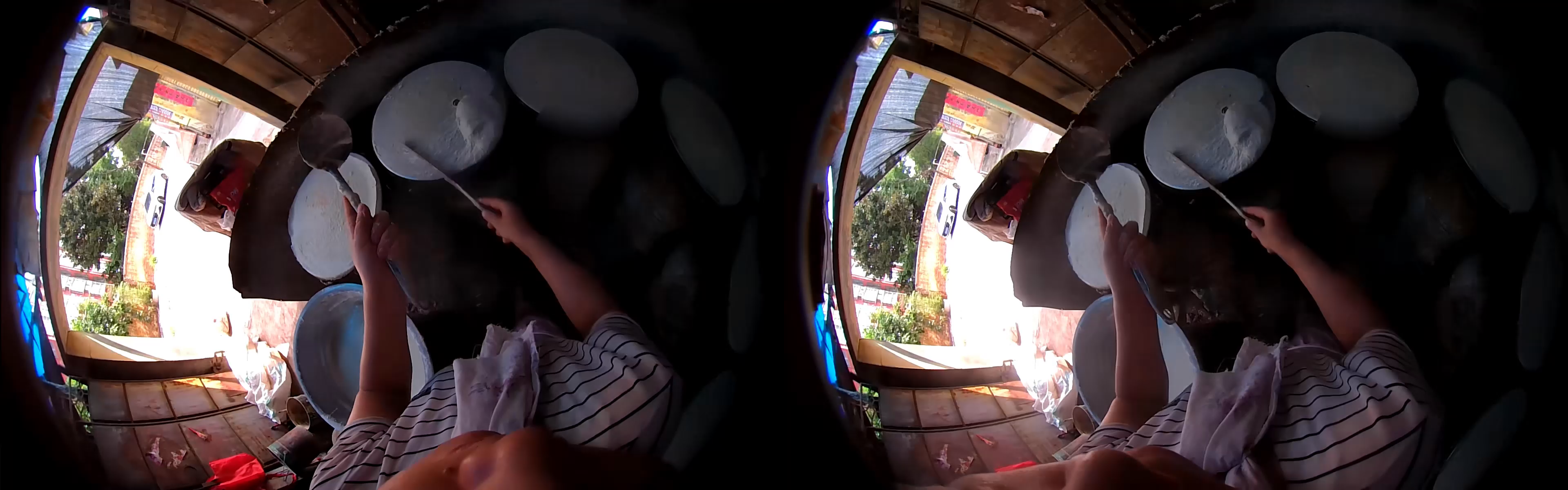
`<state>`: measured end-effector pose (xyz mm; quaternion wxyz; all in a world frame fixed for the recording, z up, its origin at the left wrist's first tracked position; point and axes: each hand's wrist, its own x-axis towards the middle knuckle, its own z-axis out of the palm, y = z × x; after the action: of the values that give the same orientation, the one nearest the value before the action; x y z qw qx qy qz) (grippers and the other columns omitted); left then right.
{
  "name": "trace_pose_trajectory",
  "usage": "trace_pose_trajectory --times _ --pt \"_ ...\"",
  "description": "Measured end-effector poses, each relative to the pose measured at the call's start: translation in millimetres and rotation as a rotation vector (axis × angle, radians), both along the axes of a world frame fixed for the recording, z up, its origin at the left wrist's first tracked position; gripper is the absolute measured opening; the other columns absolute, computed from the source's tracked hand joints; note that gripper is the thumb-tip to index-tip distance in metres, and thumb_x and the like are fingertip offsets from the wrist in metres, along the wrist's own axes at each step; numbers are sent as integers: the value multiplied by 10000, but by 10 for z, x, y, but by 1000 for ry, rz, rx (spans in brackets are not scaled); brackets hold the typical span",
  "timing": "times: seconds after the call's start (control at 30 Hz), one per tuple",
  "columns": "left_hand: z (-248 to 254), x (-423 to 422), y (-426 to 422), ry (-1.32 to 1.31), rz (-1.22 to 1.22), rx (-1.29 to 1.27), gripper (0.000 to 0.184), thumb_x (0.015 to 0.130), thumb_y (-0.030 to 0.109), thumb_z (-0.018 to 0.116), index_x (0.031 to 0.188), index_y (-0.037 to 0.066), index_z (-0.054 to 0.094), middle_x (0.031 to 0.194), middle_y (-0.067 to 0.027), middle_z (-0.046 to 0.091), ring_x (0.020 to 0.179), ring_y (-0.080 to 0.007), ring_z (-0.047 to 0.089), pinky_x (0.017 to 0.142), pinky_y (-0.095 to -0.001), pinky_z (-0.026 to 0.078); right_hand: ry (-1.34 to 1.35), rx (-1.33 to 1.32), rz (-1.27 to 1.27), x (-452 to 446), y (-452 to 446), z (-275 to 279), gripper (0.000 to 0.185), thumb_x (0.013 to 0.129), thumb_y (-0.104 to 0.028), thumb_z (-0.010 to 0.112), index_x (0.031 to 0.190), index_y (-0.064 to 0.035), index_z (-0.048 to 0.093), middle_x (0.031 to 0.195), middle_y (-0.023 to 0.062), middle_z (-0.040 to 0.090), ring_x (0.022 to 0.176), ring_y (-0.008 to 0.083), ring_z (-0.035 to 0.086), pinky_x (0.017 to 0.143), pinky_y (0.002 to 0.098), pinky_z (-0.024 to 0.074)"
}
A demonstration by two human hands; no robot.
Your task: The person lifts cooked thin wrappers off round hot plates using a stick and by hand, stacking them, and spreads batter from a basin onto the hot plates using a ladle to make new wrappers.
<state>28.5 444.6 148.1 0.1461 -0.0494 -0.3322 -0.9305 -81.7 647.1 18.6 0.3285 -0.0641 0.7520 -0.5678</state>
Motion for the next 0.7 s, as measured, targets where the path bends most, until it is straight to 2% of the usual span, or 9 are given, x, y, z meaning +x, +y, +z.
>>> trace_pose_trajectory --times 0.17,0.23,0.3,0.37,0.47,0.5,0.57,0.63,0.7 --pt "112 -498 344 -321 95 -48 397 1005 209 331 1396 268 291 567 33 337 376 -30 302 323 -170 272 -7 -101 -114 -926 696 -197 360 949 -202 485 1301 -132 501 721 19 539 436 62 369 376 233 356" --pt "-80 -950 358 -326 66 -178 391 999 233 357 1385 269 305 572 37 353 376 -33 310 324 -178 276 71 33 -103 -1462 442 -110 362 936 -223 509 1283 -123 522 787 79 613 527 156 538 487 320 468" --pt "-293 -1315 424 -440 131 -172 336 985 237 397 1318 272 365 558 40 347 377 -48 307 339 -190 273 835 53 -180 -1962 -34 -589 330 922 -203 513 1232 -101 559 931 152 656 768 288 647 698 415 511" --pt "-412 -1475 423 -466 16 2 438 977 203 411 1386 309 298 570 31 340 386 -48 304 346 -186 269 872 242 -6 -1849 -125 -163 291 912 -174 504 1175 -84 592 1024 200 633 965 347 613 849 450 468" --pt "-434 -1457 291 -385 -295 266 462 973 217 419 1397 340 282 582 38 344 383 -39 300 349 -184 278 682 193 -127 -1461 508 -4 311 935 -175 457 1209 -65 556 863 206 653 789 325 655 649 420 518" --pt "-435 -1485 288 -413 -271 174 429 973 233 426 1373 340 314 585 51 343 388 -33 301 352 -184 281 815 77 -354 -1462 593 -86 334 940 -184 454 1240 -58 527 795 198 650 706 310 655 568 406 513" --pt "-450 -1577 313 -482 -251 135 381 972 252 433 1336 335 358 588 68 339 397 -28 304 359 -182 287 761 344 -105 -1371 676 -176 326 939 -169 446 1235 -59 524 779 192 645 708 323 648 592 437 508" --pt "-436 -1831 372 -507 -296 223 293 970 265 440 1257 314 410 585 77 334 409 -28 307 374 -179 294 786 566 113 -1300 676 434 307 937 -148 437 1216 -60 530 770 192 638 709 336 639 606 468 499" --pt "-356 -2036 407 -520 -341 312 165 965 283 450 1126 286 487 580 90 329 424 -28 309 394 -177 303 908 444 -13 -1589 686 100 257 930 -138 431 1140 -72 565 778 175 636 711 337 634 611 486 485"
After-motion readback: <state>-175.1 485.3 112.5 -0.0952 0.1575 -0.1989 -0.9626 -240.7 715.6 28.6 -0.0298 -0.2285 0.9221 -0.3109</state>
